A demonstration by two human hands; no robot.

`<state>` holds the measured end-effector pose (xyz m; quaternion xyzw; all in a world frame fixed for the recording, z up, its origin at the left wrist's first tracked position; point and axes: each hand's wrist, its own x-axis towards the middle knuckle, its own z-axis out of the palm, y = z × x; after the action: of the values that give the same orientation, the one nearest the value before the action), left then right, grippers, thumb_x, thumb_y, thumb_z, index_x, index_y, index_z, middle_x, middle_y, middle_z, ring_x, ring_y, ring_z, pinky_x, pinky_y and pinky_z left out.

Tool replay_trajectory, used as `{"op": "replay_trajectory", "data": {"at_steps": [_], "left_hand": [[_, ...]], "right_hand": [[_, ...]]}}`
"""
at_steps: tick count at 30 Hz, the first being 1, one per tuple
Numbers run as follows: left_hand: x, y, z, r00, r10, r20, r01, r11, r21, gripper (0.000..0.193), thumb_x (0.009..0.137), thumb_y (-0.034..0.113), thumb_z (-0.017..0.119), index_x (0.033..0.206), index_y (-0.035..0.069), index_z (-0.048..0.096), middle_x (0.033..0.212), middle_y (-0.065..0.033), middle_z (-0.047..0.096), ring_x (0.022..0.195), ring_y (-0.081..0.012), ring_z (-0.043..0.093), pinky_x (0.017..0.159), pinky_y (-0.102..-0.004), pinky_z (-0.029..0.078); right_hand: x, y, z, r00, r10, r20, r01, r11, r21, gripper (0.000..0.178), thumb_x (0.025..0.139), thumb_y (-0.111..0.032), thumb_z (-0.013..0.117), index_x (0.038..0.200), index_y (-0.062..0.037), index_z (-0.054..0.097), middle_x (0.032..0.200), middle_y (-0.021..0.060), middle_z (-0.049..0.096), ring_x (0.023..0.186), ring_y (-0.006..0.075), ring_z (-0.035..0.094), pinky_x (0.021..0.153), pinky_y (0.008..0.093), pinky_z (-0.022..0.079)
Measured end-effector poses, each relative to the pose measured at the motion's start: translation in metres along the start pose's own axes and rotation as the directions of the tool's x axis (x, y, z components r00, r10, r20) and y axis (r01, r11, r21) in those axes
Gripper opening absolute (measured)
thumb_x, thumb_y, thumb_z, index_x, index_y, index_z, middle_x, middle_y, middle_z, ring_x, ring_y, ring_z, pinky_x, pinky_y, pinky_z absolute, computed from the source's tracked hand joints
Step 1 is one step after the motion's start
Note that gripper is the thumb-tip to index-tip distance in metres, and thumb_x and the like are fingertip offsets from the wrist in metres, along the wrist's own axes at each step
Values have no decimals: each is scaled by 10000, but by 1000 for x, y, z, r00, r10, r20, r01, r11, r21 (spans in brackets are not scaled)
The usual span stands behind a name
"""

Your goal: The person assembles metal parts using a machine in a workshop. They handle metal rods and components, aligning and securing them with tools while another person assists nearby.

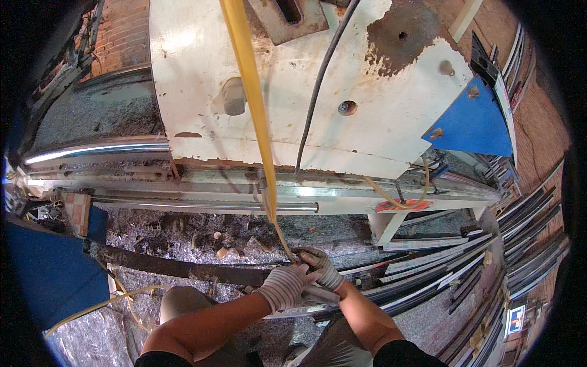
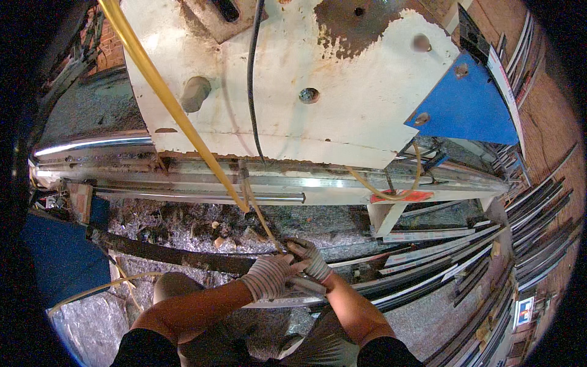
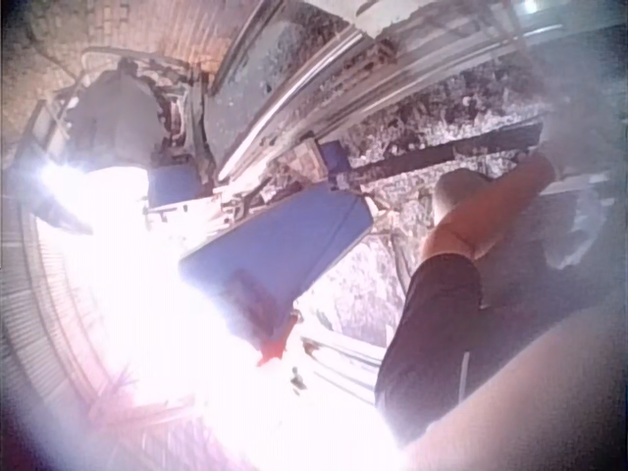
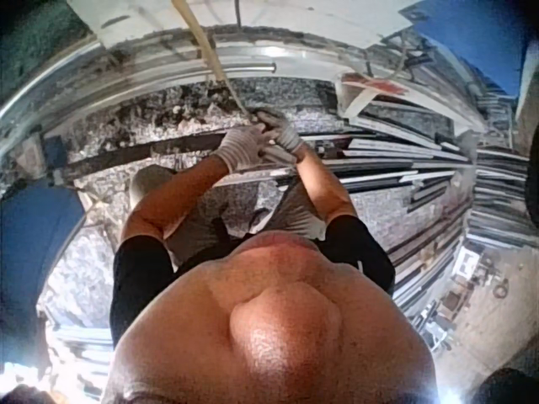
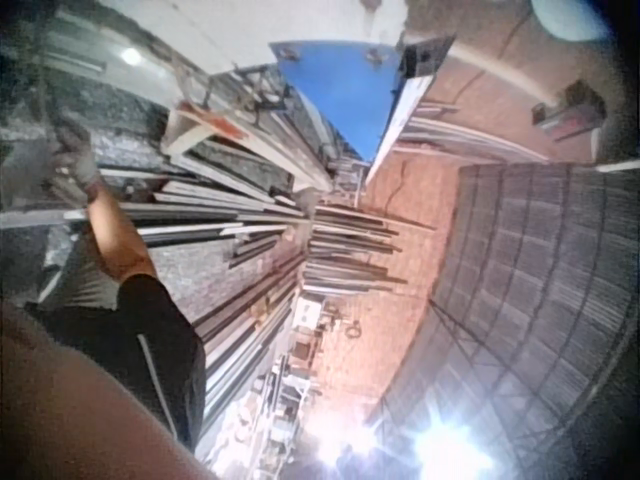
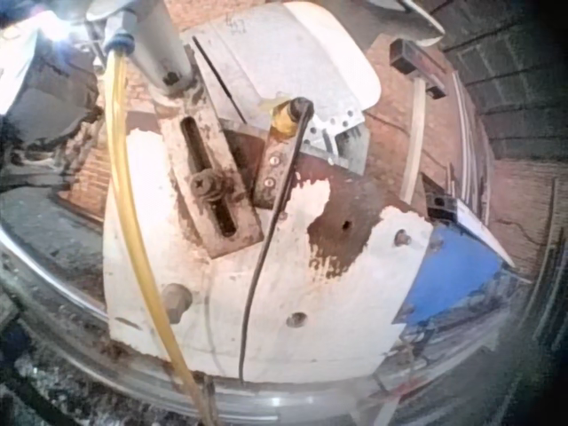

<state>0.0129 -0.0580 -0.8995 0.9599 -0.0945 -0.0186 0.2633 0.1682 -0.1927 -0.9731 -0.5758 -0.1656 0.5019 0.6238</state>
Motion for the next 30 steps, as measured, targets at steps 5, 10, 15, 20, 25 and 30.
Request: {"op": "replay_trajectory", "data": {"at_steps": [5, 10, 15, 20, 25, 30], "left_hand": [[-2, 4, -11, 998, -20, 67, 18, 999, 35, 703, 877, 479, 699, 1473, 197, 455, 994, -160, 579, 881, -349, 647, 741, -469, 540], [-3, 5, -15, 996, -21, 87, 19, 999, 26, 740, 881, 462, 694, 1512, 206, 406, 1027, -163, 584, 902, -350, 656, 759, -471, 548], [-5, 5, -16, 996, -38, 80, 33, 998, 55, 774, 870, 472, 696, 1530, 209, 388, 1039, -167, 585, 910, -345, 664, 758, -472, 554], [-6, 4, -18, 993, -42, 106, 35, 997, 66, 794, 849, 430, 720, 1536, 217, 383, 1037, -161, 580, 902, -337, 665, 740, -469, 556], [-6, 3, -18, 995, -37, 90, 31, 997, 64, 787, 839, 423, 731, 1521, 217, 398, 1012, -148, 570, 868, -329, 653, 721, -466, 549], [-7, 2, -12, 1000, -20, 21, 18, 998, 67, 774, 847, 461, 722, 1511, 224, 403, 990, -146, 569, 858, -330, 644, 714, -467, 543]], "right_hand": [[2, 5, 1, 998, -65, 10, 65, 993, -100, 339, 984, -192, 677, 1275, -20, 658, 1162, 57, 703, 1026, 152, 656, 896, 313, 548], [6, 9, 1, 998, -5, 69, 5, 1000, -6, 419, 976, -206, 689, 1346, -26, 609, 1205, 62, 688, 1060, 156, 649, 922, 310, 540], [9, 10, -1, 994, -61, 95, 71, 991, -110, 460, 980, -233, 685, 1375, -21, 584, 1248, 79, 680, 1093, 181, 651, 951, 328, 539], [11, 11, 0, 989, -65, 132, 77, 993, -87, 462, 983, -204, 674, 1395, -23, 572, 1302, 90, 661, 1161, 200, 633, 1002, 339, 519], [9, 6, 1, 990, -24, 137, 34, 997, -72, 476, 967, -184, 692, 1397, -19, 569, 1302, 89, 661, 1169, 194, 628, 1016, 342, 511], [10, 4, 0, 991, -61, 122, 80, 984, -159, 577, 865, -192, 793, 1374, -16, 587, 1285, 89, 668, 1159, 193, 631, 1027, 346, 499]]}}
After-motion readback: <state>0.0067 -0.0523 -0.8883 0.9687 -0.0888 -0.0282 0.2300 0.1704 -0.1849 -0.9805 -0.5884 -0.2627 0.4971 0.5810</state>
